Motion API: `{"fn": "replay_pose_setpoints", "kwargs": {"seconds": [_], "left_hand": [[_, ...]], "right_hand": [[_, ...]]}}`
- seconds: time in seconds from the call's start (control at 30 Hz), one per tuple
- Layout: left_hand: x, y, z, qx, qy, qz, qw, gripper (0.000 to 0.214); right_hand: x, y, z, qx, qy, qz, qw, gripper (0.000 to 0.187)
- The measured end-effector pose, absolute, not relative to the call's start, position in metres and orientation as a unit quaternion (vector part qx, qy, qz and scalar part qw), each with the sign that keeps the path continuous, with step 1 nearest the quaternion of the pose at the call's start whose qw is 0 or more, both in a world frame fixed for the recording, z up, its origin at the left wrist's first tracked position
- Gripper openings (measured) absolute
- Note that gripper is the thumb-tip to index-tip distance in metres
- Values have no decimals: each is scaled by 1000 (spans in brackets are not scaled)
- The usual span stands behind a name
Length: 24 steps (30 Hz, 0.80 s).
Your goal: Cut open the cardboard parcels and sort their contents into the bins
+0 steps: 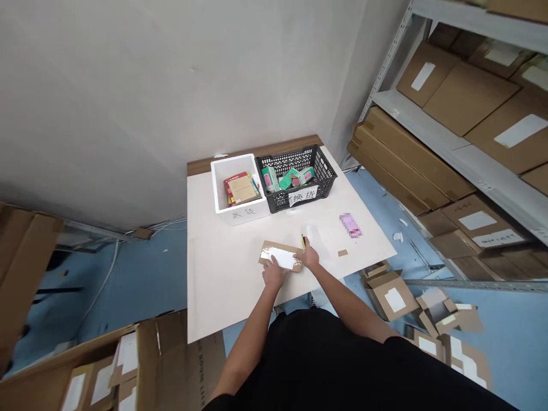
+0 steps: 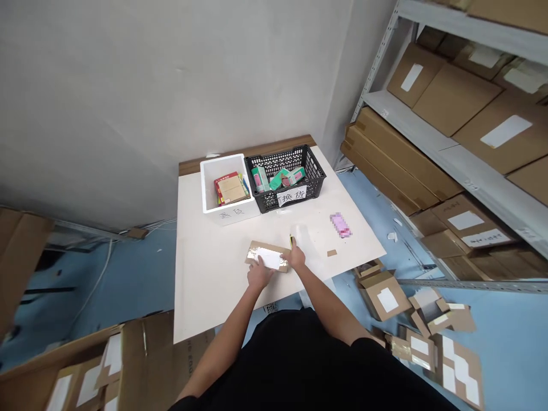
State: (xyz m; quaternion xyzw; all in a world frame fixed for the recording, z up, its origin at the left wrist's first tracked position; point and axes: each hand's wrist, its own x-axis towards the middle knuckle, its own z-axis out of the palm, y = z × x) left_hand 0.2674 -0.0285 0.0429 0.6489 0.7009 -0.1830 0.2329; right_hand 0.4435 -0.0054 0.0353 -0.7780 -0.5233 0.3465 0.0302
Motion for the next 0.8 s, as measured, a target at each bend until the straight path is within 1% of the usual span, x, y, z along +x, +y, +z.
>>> {"fn": "replay_pose_setpoints", "kwargs": {"seconds": [0.07,0.13,0.2,0.23,0.33,0.4,0.5,0.57,0.67,0.8], "left_hand": [[268,-33,46,633,708,-200,239,90],[267,-31,50,639,703,-207,235,80],[267,-24,54,665,689,-193,213,73],[267,-20,55,685,674,-184,206,72],[270,-15,50,741,608,-188,213,71],[272,-17,43,753,587,-203,217,70],[272,-18,34,747,593,-205,221,72],[272,-17,31,748,590,-203,226,73],[271,-14,30,747,588,-208,229,73],[272,-13,30,746,588,-212,227,72]], "right_hand": [[448,8,32,-747,-561,349,73,100],[455,13,31,-727,-573,358,124,85],[464,10,29,-735,-536,380,170,67],[469,6,29,-743,-506,398,186,61],[487,-10,28,-735,-436,475,210,51],[497,-20,28,-717,-417,521,202,48],[507,-27,33,-696,-435,548,163,52],[507,-26,38,-686,-469,539,137,54],[502,-20,46,-682,-513,511,103,51],[497,-16,50,-688,-537,481,84,49]]}}
